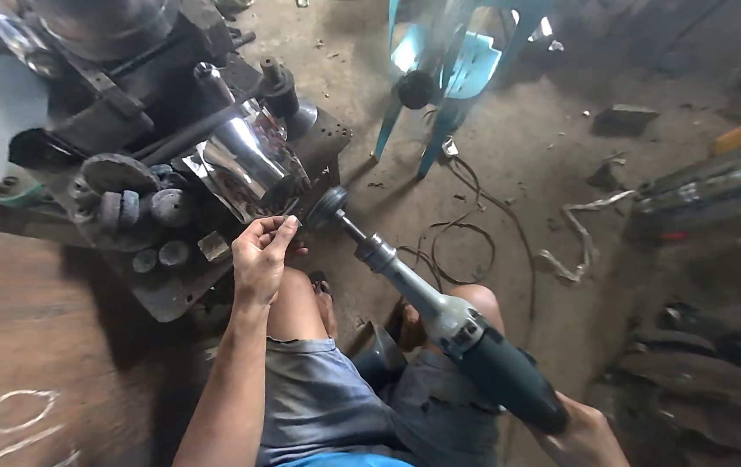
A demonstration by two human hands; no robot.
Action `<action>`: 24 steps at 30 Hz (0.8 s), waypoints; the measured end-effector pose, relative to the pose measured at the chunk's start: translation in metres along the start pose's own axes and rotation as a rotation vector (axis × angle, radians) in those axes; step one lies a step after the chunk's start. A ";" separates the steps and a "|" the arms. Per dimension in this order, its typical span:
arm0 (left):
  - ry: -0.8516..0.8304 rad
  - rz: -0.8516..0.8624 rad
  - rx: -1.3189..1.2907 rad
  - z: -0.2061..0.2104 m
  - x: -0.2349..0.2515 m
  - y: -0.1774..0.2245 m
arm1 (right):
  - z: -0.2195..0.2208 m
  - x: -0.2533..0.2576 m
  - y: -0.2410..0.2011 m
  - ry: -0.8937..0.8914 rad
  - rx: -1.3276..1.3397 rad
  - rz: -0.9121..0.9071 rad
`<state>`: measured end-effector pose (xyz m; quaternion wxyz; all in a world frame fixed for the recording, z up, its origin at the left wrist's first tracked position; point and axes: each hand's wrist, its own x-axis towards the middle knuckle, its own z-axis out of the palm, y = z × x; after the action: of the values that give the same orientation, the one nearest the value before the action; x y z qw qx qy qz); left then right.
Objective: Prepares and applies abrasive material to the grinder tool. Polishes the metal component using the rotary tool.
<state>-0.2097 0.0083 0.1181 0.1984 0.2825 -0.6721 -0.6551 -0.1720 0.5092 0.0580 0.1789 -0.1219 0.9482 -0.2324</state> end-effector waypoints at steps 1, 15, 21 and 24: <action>0.001 -0.001 0.003 0.001 0.000 0.001 | 0.000 0.000 0.000 -0.001 0.003 -0.001; 0.043 -0.003 0.052 0.013 0.006 0.008 | 0.001 0.000 0.001 0.012 0.003 -0.028; 0.056 0.004 0.057 0.014 0.008 0.006 | 0.002 0.000 0.002 0.022 0.025 -0.022; 0.054 -0.009 0.057 0.016 0.009 0.005 | 0.002 -0.001 0.002 0.029 0.021 -0.027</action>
<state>-0.2271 0.0150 0.1211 0.2055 0.3086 -0.6838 -0.6285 -0.1709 0.5103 0.0553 0.1633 -0.1296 0.9464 -0.2467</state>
